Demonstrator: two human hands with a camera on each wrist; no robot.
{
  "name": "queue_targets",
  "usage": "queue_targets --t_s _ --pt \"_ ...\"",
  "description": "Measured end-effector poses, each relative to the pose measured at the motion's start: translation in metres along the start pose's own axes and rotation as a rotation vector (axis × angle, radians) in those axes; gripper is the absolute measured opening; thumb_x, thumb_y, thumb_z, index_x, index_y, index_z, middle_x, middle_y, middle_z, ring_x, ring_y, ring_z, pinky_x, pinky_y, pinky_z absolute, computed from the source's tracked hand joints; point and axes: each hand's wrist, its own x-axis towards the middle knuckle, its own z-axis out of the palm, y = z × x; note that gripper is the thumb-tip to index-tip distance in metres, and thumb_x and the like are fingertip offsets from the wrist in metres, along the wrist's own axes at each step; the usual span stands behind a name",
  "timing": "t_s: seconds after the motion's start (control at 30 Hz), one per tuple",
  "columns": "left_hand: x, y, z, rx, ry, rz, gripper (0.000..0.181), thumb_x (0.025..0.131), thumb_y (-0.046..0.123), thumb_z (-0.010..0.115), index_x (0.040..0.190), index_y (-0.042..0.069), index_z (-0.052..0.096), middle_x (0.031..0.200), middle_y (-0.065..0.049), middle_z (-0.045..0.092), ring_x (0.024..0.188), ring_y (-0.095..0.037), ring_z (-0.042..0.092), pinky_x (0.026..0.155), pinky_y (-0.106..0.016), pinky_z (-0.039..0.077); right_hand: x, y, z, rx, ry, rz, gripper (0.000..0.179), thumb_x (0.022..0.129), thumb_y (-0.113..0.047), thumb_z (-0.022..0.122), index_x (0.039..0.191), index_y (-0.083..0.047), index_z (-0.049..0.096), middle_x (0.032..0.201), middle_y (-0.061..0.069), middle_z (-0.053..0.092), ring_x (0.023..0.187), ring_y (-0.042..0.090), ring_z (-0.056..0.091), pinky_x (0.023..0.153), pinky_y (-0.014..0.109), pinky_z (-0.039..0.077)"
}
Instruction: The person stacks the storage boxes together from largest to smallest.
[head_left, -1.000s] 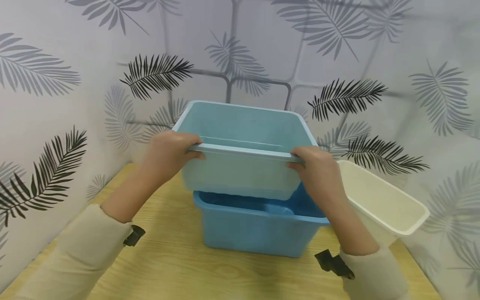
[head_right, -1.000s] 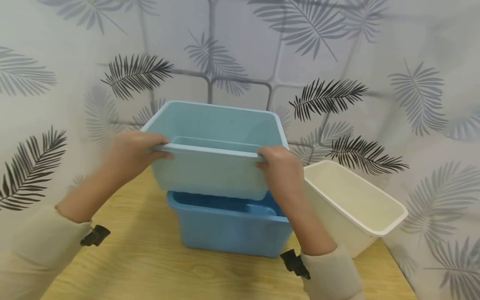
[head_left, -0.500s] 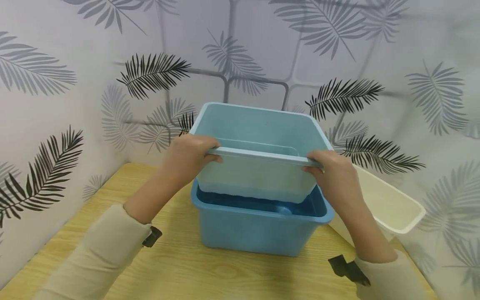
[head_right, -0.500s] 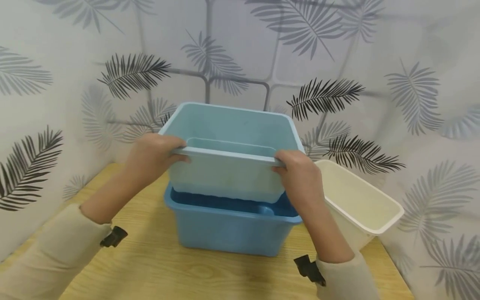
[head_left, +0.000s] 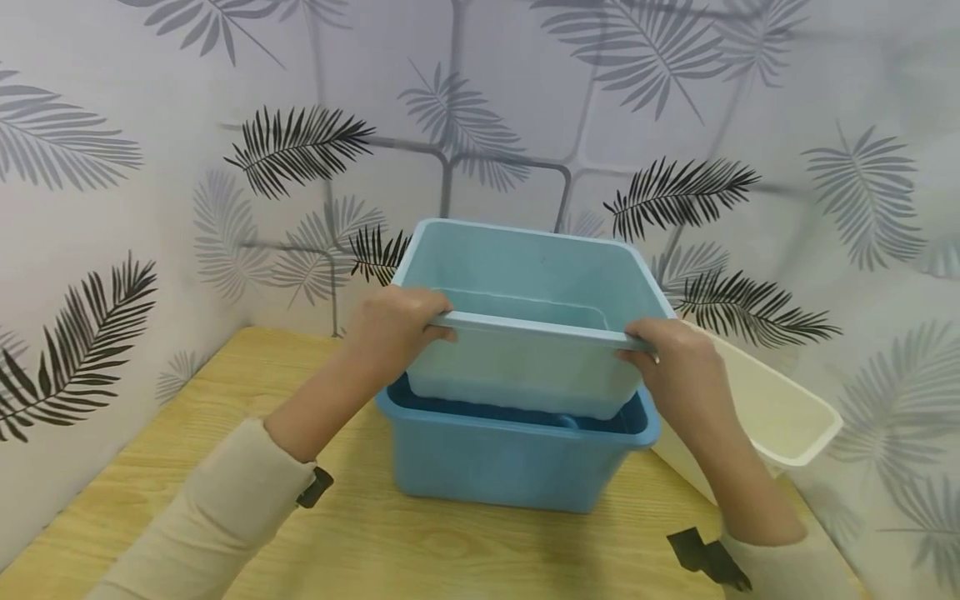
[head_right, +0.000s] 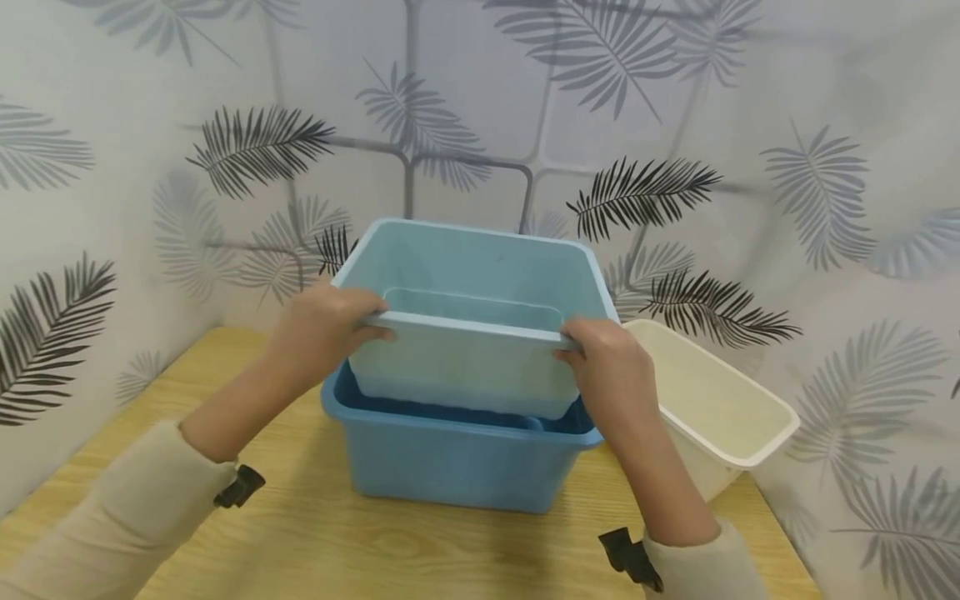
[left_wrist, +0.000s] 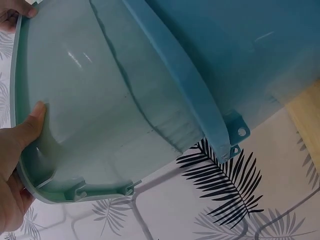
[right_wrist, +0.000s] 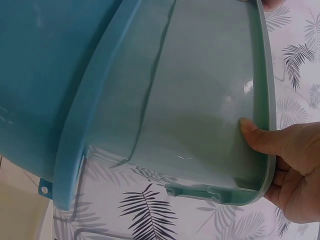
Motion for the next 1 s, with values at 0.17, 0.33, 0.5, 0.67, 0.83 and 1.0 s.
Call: queue_targets --t_s 0.17,0.33,0.5,0.67,0.83,1.0 --pt "-0.005 0.002 0.003 -0.004 0.007 0.008 0.026 0.063 0.026 0.077 0.076 0.008 0.064 0.069 -0.003 0.068 0.057 -0.016 0.061 0.052 -0.027 0.048 -0.005 0.001 0.003 0.013 -0.004 0.008 0.018 0.073 -0.003 0.073 0.090 0.000 0.066 0.089 0.018 0.069 0.085 0.035 0.064 0.073 0.049 0.053" --pt "-0.010 0.004 0.008 0.005 0.011 0.027 0.026 0.063 0.024 0.078 0.076 0.007 0.064 0.068 -0.003 0.068 0.058 -0.016 0.062 0.054 -0.027 0.049 -0.010 0.002 0.008 0.022 -0.024 0.036 0.019 0.074 -0.002 0.073 0.091 0.000 0.066 0.091 0.019 0.068 0.089 0.036 0.064 0.075 0.049 0.053" --pt "-0.015 0.004 0.015 0.011 0.018 0.029 0.026 0.062 0.025 0.078 0.077 0.007 0.065 0.070 -0.003 0.069 0.059 -0.017 0.063 0.053 -0.026 0.049 -0.015 0.004 0.014 0.028 -0.035 0.058 0.020 0.074 -0.002 0.073 0.092 0.000 0.066 0.092 0.019 0.068 0.091 0.037 0.064 0.076 0.050 0.053" --pt "-0.021 0.005 0.019 0.018 0.036 0.047 0.026 0.062 0.026 0.077 0.074 0.008 0.063 0.067 -0.001 0.068 0.055 -0.016 0.059 0.049 -0.026 0.046 -0.022 0.006 0.021 0.024 -0.005 0.043 0.021 0.072 -0.002 0.074 0.091 0.000 0.066 0.090 0.017 0.068 0.088 0.035 0.064 0.073 0.049 0.053" --pt "-0.025 0.005 0.024 0.024 0.052 0.063 0.027 0.060 0.027 0.077 0.072 0.009 0.060 0.065 -0.001 0.067 0.051 -0.016 0.056 0.047 -0.026 0.043 -0.028 0.008 0.027 0.020 0.033 0.011 0.021 0.069 0.000 0.076 0.087 0.000 0.065 0.086 0.016 0.068 0.084 0.033 0.064 0.070 0.047 0.053" --pt "-0.031 0.005 0.029 0.038 0.072 0.065 0.027 0.059 0.028 0.076 0.071 0.009 0.061 0.064 -0.001 0.067 0.050 -0.015 0.055 0.046 -0.026 0.043 -0.032 0.010 0.033 0.022 0.043 -0.004 0.022 0.067 0.001 0.076 0.086 0.000 0.066 0.084 0.016 0.068 0.082 0.033 0.064 0.070 0.046 0.053"
